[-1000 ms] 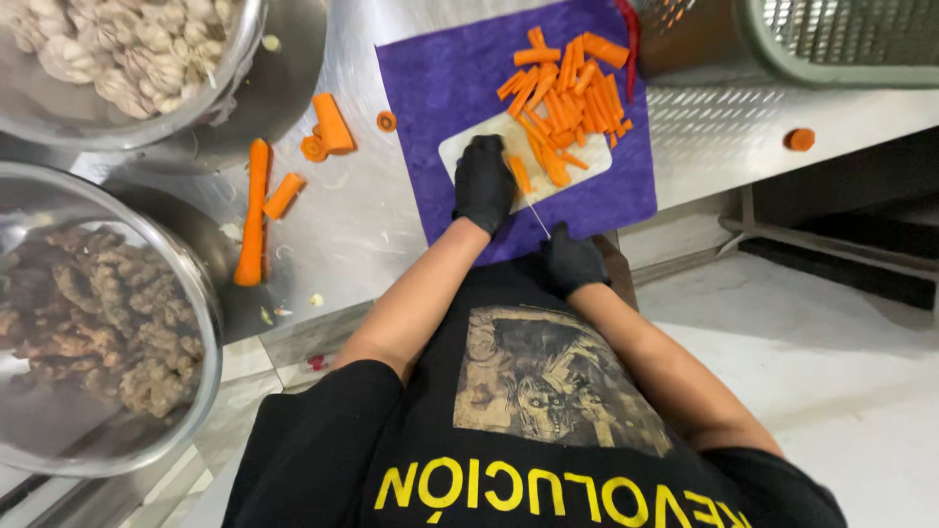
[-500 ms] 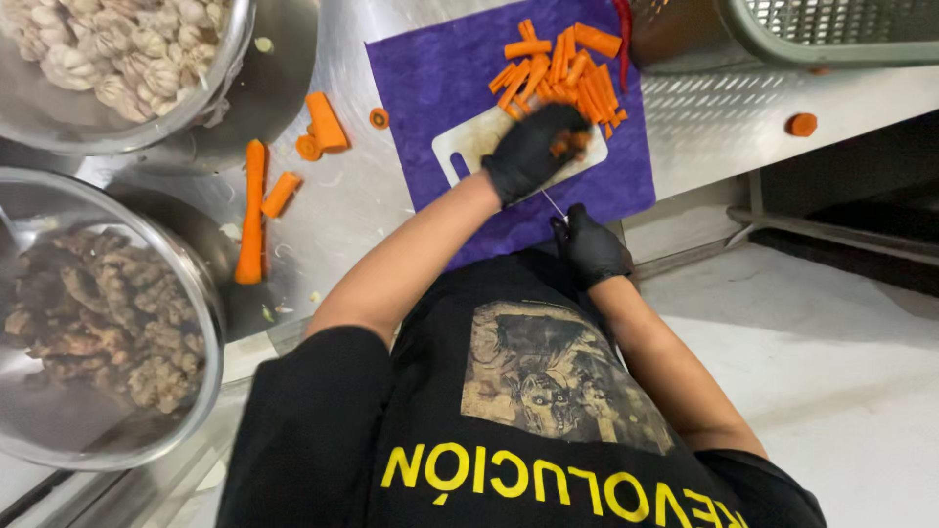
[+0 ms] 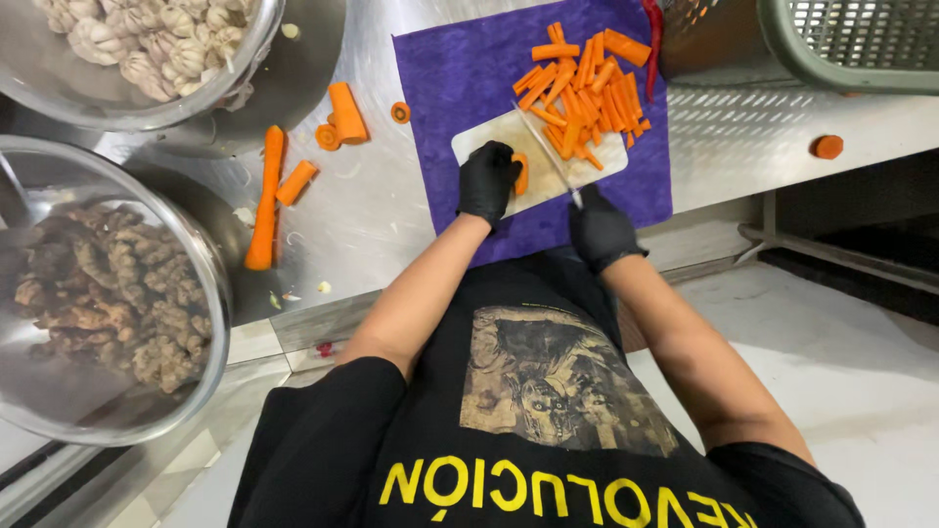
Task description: The person cuts whole carrots into sticks on a small white cutting board set on a purple cloth, using a knife. They trim carrot ends, slice carrots lengthwise and crosswise, and move finished carrot sticks into a growing pile beside the board while working through the carrots one at a time.
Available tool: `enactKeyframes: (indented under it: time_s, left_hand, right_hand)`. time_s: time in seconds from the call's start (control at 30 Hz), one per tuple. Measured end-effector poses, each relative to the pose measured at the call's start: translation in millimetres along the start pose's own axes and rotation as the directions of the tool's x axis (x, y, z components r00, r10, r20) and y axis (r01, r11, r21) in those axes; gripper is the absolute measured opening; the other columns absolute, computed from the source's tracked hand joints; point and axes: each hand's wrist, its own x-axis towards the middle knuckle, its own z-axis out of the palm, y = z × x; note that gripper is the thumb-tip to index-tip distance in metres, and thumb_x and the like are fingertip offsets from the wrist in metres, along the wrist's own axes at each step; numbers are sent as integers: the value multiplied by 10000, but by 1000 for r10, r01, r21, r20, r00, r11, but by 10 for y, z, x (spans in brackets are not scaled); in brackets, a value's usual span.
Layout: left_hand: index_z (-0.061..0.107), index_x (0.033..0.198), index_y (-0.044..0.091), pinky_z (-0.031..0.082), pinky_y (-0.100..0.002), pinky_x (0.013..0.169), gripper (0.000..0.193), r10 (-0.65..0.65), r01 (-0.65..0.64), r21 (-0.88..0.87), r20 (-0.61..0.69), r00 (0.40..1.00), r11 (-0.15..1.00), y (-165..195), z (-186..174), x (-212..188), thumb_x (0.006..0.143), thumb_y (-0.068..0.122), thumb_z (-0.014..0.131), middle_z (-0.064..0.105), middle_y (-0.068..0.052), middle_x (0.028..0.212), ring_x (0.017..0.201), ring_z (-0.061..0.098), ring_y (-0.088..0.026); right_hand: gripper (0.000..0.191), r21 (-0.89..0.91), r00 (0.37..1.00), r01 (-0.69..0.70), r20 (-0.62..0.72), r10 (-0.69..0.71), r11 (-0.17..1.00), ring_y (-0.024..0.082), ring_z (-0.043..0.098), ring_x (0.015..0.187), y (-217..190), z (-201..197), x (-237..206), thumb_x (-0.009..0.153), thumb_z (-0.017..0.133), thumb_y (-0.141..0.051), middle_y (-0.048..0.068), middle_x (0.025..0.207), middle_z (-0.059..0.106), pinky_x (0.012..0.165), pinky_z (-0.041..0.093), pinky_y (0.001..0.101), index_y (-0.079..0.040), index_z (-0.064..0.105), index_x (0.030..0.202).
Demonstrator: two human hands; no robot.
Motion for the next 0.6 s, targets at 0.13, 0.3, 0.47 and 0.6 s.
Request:
enactKeyframes:
  time_s: [0.13, 0.3, 0.47, 0.6]
  left_hand:
    - [696, 914, 56, 585, -382, 738, 260, -115, 114, -33, -43, 992, 993, 29, 58, -1, 738, 175, 845, 741, -124, 855, 805, 740, -291]
    - [714, 926, 60, 575, -399, 752, 251, -20, 25, 52, -92, 996, 998, 79, 94, 26, 752, 172, 857, 755, -136, 865, 839, 735, -322]
    - [702, 966, 60, 588, -393, 757, 260, -49, 50, 13, -67, 997, 999, 51, 110, -12, 776, 170, 844, 755, -132, 888, 846, 742, -311]
    - [700, 985, 61, 588, -388, 754, 254, -56, 57, 9, -58, 997, 998, 21, 111, -29, 787, 152, 830, 759, -129, 888, 850, 750, -302]
  right_hand:
    - [281, 26, 984, -102, 149, 97, 994, 533, 652, 873, -275, 90, -226, 1005, 578, -284, 316, 930, 684, 735, 503, 615, -29, 538, 1114]
    - [303, -25, 972, -191, 133, 193, 981, 526, 672, 817, -465, 83, -342, 1019, 553, -301, 313, 894, 688, 696, 509, 616, -20, 518, 1126]
    - [336, 5, 956, -219, 203, 213, 976, 524, 675, 812, -307, 112, -433, 1001, 568, -317, 328, 873, 692, 692, 518, 606, 0, 526, 1103]
    - [363, -18, 972, -174, 155, 174, 985, 529, 678, 818, -120, 361, -417, 1024, 549, -335, 336, 878, 695, 709, 519, 618, 12, 525, 1130]
